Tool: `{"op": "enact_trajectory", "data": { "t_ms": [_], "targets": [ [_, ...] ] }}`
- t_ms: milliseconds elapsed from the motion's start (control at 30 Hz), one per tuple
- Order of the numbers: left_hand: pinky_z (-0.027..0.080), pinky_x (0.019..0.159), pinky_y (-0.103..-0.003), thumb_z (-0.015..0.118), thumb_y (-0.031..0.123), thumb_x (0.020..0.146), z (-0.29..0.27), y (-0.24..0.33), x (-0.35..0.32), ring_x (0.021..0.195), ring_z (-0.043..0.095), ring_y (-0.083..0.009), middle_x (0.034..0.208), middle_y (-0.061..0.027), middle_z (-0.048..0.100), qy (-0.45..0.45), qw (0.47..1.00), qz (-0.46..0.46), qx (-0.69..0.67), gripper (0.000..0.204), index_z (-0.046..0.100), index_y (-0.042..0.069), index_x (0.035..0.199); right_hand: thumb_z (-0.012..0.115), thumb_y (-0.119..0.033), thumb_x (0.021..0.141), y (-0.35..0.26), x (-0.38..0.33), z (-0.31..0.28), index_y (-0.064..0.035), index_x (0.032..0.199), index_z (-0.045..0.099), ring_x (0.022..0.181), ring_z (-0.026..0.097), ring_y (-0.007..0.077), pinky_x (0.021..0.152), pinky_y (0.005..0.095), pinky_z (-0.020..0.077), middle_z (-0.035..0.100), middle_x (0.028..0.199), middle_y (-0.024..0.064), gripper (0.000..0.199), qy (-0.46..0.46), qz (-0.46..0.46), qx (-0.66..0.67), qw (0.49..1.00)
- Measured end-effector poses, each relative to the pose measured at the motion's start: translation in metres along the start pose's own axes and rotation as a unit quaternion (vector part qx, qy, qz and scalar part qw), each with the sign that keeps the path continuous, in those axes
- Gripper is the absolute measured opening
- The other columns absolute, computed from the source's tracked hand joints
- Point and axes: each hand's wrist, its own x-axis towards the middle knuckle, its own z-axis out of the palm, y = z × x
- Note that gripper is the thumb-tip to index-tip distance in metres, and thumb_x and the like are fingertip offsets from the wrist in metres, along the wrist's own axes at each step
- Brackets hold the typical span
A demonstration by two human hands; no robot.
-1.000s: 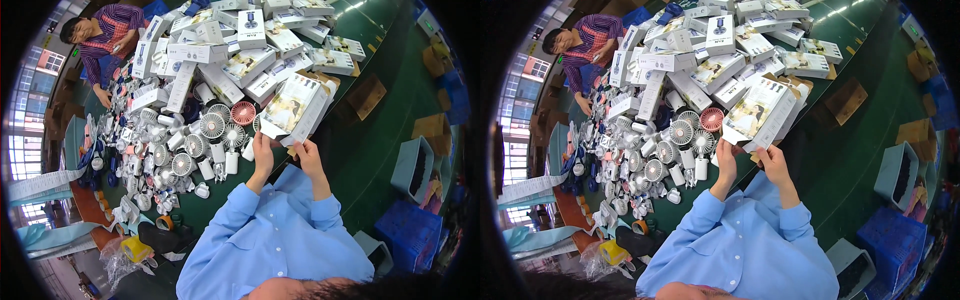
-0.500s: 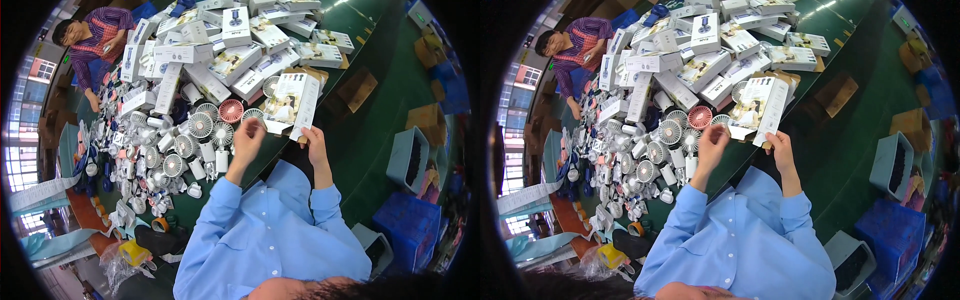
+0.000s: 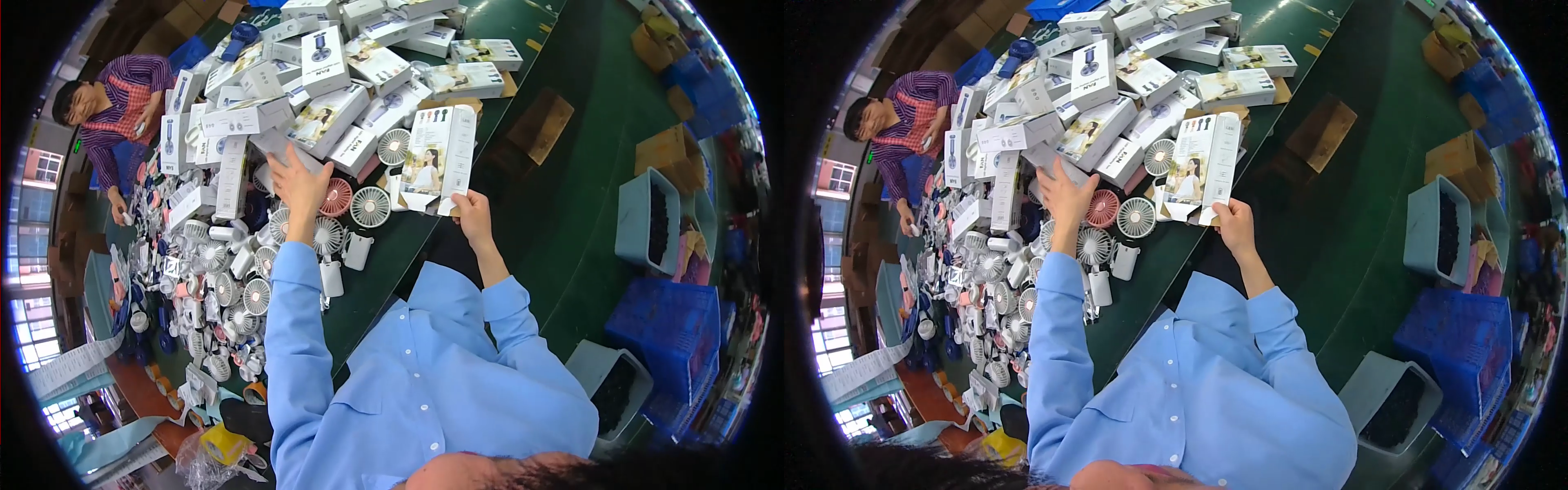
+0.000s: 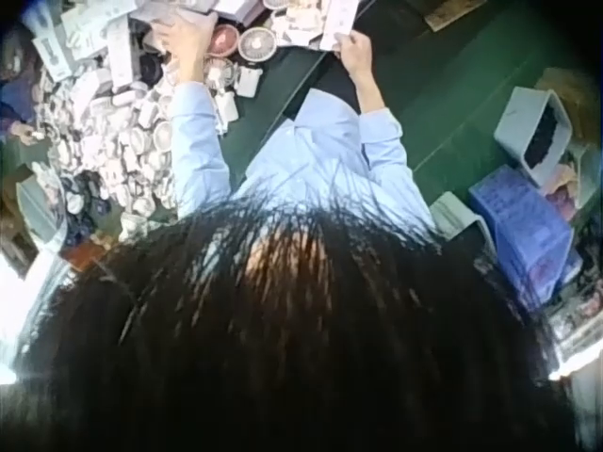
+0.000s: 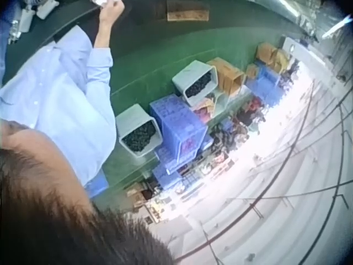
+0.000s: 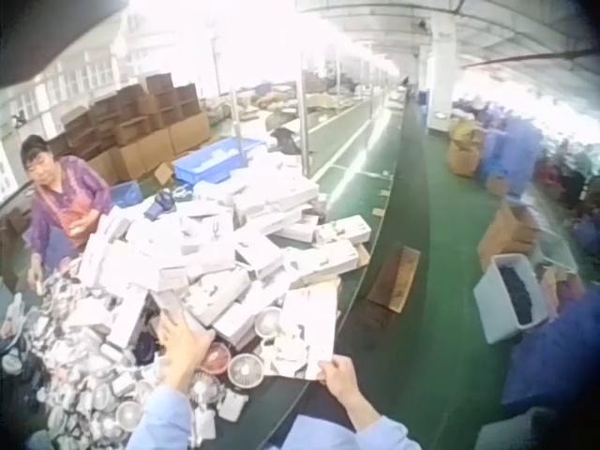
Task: Packaging small handheld fans into boxes at a production line station.
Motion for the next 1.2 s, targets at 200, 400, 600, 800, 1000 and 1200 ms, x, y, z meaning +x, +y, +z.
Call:
{"op": "enact_trajectory", "data": {
  "t_ms": [200,400,600,800,1000,1200],
  "targets": [
    [0.023,0.102,-0.054,0.071,0.034,0.069,0.011,0.053,-0.054,0.126,0.029,-0.0387,0.132,-0.0226,0.035,0.022,0.976,0.203,-0.076,0.068,0.046,0.001,0.123,0.055,-0.014,0.080,-0.013,0.000,-0.029,0.0070,0.081,0.065,0.059,0.059,0.0114,0.054,0.0267,0.0440,0.064,0.067,0.0083,0.023,0.057,-0.072,-0.106,0.990],
    [0.027,0.099,-0.061,0.064,0.022,0.063,0.052,0.087,-0.093,0.126,0.032,-0.0407,0.135,-0.0219,0.035,-0.127,0.946,0.296,-0.041,0.064,0.049,0.011,0.125,0.055,-0.015,0.078,-0.005,0.014,-0.018,0.0067,0.074,0.065,0.050,0.058,0.0154,0.047,0.0282,0.0446,0.062,0.060,0.0104,0.024,-0.005,-0.009,-0.130,0.992],
    [0.036,0.092,-0.059,0.064,0.024,0.063,0.047,0.093,-0.091,0.105,0.053,-0.0372,0.134,-0.0247,0.035,-0.215,0.947,0.240,-0.005,0.068,0.046,0.012,0.127,0.053,-0.016,0.080,-0.008,0.030,-0.027,0.0066,0.076,0.064,0.050,0.057,0.0148,0.047,0.0268,0.0450,0.062,0.063,0.0106,0.026,-0.111,0.017,-0.106,0.988],
    [0.040,0.089,-0.050,0.064,0.018,0.064,0.033,0.087,-0.076,0.103,0.054,-0.0338,0.134,-0.0229,0.036,-0.183,0.940,0.279,-0.068,0.063,0.048,0.016,0.125,0.052,-0.015,0.083,-0.007,0.031,-0.044,0.0058,0.085,0.064,0.051,0.057,0.0139,0.048,0.0252,0.0454,0.062,0.068,0.0089,0.024,-0.182,0.083,-0.090,0.976],
    [0.039,0.089,-0.053,0.062,0.020,0.067,0.044,0.085,-0.082,0.109,0.048,-0.0354,0.138,-0.0232,0.032,-0.181,0.924,0.337,0.003,0.055,0.052,0.015,0.121,0.053,-0.015,0.082,-0.010,0.034,-0.033,0.0051,0.084,0.064,0.051,0.057,0.0130,0.048,0.0249,0.0457,0.062,0.067,0.0080,0.024,-0.191,0.048,-0.144,0.970],
    [0.035,0.093,-0.058,0.061,0.021,0.069,0.049,0.089,-0.096,0.106,0.051,-0.0378,0.134,-0.0292,0.033,-0.170,0.948,0.269,0.001,0.056,0.048,0.010,0.123,0.053,-0.015,0.081,0.001,0.039,-0.028,0.0051,0.082,0.064,0.052,0.057,0.0132,0.048,0.0248,0.0455,0.062,0.066,0.0086,0.023,-0.186,0.070,-0.115,0.973]
  ]
}}
